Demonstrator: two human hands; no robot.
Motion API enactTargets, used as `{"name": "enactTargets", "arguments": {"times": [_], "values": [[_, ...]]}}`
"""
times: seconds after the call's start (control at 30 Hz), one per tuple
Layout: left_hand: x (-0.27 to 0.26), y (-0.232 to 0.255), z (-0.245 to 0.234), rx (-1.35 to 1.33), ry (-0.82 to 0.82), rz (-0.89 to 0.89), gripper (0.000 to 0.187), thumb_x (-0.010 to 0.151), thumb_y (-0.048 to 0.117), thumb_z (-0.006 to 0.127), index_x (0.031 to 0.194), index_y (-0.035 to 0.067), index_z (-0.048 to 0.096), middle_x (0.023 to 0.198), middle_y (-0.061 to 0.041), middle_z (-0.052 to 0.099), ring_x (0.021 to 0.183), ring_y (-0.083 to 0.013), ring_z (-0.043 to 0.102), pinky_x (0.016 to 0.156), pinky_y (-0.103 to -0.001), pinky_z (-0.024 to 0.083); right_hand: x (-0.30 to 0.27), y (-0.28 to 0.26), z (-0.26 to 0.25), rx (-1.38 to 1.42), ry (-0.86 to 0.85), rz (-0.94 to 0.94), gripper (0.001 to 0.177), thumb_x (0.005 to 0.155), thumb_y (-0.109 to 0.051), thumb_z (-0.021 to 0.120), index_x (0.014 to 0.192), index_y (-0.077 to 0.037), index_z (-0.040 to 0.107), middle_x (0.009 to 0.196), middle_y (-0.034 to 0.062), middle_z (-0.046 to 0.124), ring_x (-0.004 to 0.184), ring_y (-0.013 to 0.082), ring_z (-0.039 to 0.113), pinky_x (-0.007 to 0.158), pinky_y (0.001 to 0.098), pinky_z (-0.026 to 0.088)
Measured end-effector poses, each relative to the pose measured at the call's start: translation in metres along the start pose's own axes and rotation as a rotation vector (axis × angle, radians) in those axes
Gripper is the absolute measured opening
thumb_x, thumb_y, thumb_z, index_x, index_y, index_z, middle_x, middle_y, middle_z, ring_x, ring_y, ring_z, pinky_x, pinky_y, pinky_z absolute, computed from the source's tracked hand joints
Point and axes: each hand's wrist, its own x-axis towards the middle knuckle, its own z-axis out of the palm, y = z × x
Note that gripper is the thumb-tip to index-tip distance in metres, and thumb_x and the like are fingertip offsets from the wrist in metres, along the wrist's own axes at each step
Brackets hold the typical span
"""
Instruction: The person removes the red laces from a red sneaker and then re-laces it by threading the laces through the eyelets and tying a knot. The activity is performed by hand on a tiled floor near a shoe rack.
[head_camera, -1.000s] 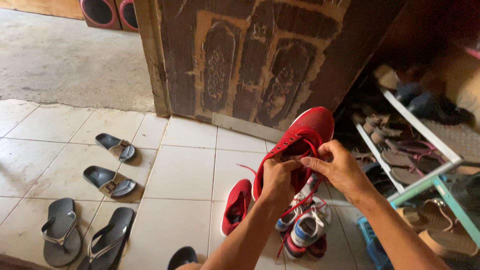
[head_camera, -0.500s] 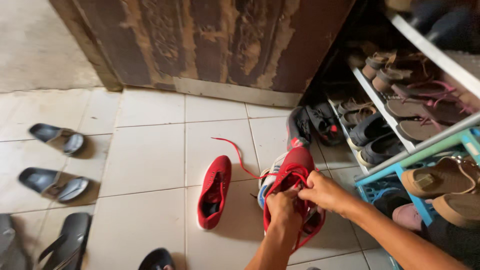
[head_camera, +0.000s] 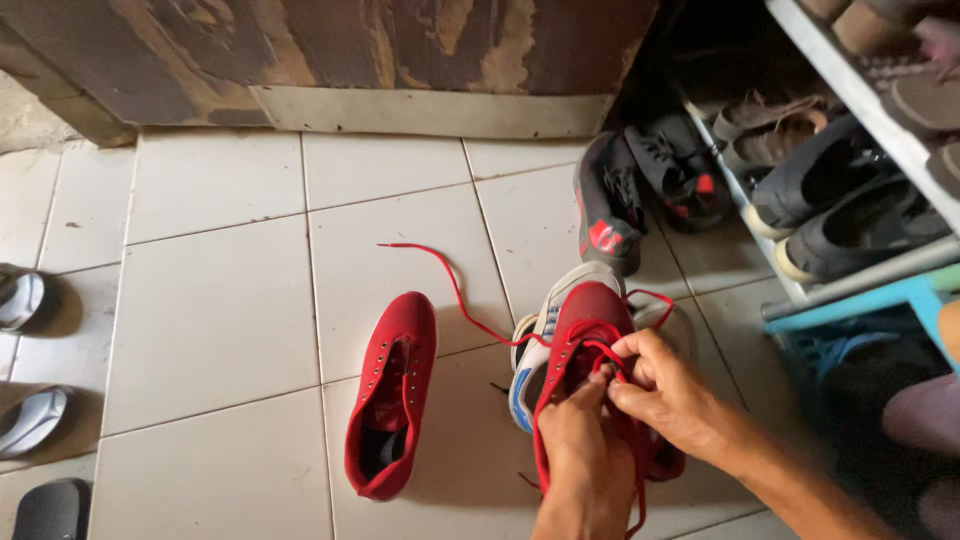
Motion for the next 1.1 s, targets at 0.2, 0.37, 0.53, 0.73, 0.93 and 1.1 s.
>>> {"name": "enactTargets", "arguments": {"times": [0.2, 0.37, 0.53, 0.73, 0.93, 1.1], "values": [[-0.015, 0.026, 0.017, 0.061, 0.054, -0.064, 0.020, 0.087, -0.007, 0.060, 0.105, -0.007, 0.069, 0.091, -0.015, 0.073, 0.078, -0.0240, 0.068, 0.074, -0.036, 0.057, -0.004, -0.005, -0.003, 0.017, -0.040, -0.006, 0.031, 0.090, -0.014, 0.070, 0.117, -0.004, 0.061, 0.069, 0.0021, 0.062, 0.061, 0.0069, 0.053, 0.054, 0.0257, 0.044], [-0.055, 0.063, 0.041, 0.232, -0.083, 0.176, 0.029, 0.082, -0.010, 0.063, 0.110, -0.009, 0.070, 0.096, -0.015, 0.075, 0.079, -0.0202, 0.070, 0.074, -0.032, 0.055, -0.008, 0.010, -0.061, -0.191, 0.212, 0.151, 0.030, 0.093, -0.026, 0.062, 0.115, -0.007, 0.071, 0.076, 0.0062, 0.075, 0.062, 0.0136, 0.063, 0.056, 0.0299, 0.049], [-0.084, 0.082, 0.070, 0.497, -0.109, 0.477, 0.021, 0.087, -0.001, 0.066, 0.104, -0.010, 0.075, 0.090, -0.011, 0.074, 0.073, -0.0156, 0.063, 0.068, -0.029, 0.051, -0.002, 0.052, -0.011, -0.285, 0.092, 0.216, 0.046, 0.089, -0.041, 0.069, 0.121, -0.008, 0.065, 0.074, 0.0088, 0.074, 0.063, 0.0195, 0.069, 0.059, 0.0374, 0.056], [-0.090, 0.084, 0.075, 0.535, -0.076, 0.531, 0.019, 0.085, 0.002, 0.067, 0.099, -0.007, 0.077, 0.086, -0.008, 0.075, 0.071, -0.0130, 0.063, 0.069, -0.027, 0.052, 0.024, 0.074, 0.072, -0.701, 0.324, 0.248, 0.089, 0.083, -0.043, 0.072, 0.153, -0.010, 0.029, 0.088, 0.0212, 0.073, 0.083, 0.0414, 0.071, 0.075, 0.0525, 0.055], [-0.080, 0.092, 0.059, 0.423, -0.060, 0.518, 0.017, 0.085, -0.001, 0.068, 0.097, -0.010, 0.076, 0.087, -0.011, 0.076, 0.071, -0.0154, 0.065, 0.069, -0.028, 0.052, 0.043, 0.092, 0.081, -0.699, 0.445, 0.117, 0.075, 0.081, -0.026, 0.068, 0.147, -0.007, 0.038, 0.099, 0.0228, 0.072, 0.093, 0.0425, 0.069, 0.084, 0.0531, 0.053], [-0.079, 0.109, 0.056, 0.289, -0.055, 0.512, 0.016, 0.083, -0.004, 0.068, 0.097, -0.010, 0.074, 0.091, -0.014, 0.077, 0.077, -0.0184, 0.070, 0.071, -0.031, 0.056, 0.021, 0.082, 0.028, -0.551, 0.326, -0.071, 0.063, 0.080, -0.019, 0.064, 0.141, -0.008, 0.048, 0.102, 0.0241, 0.071, 0.092, 0.0407, 0.071, 0.079, 0.0507, 0.054]]}}
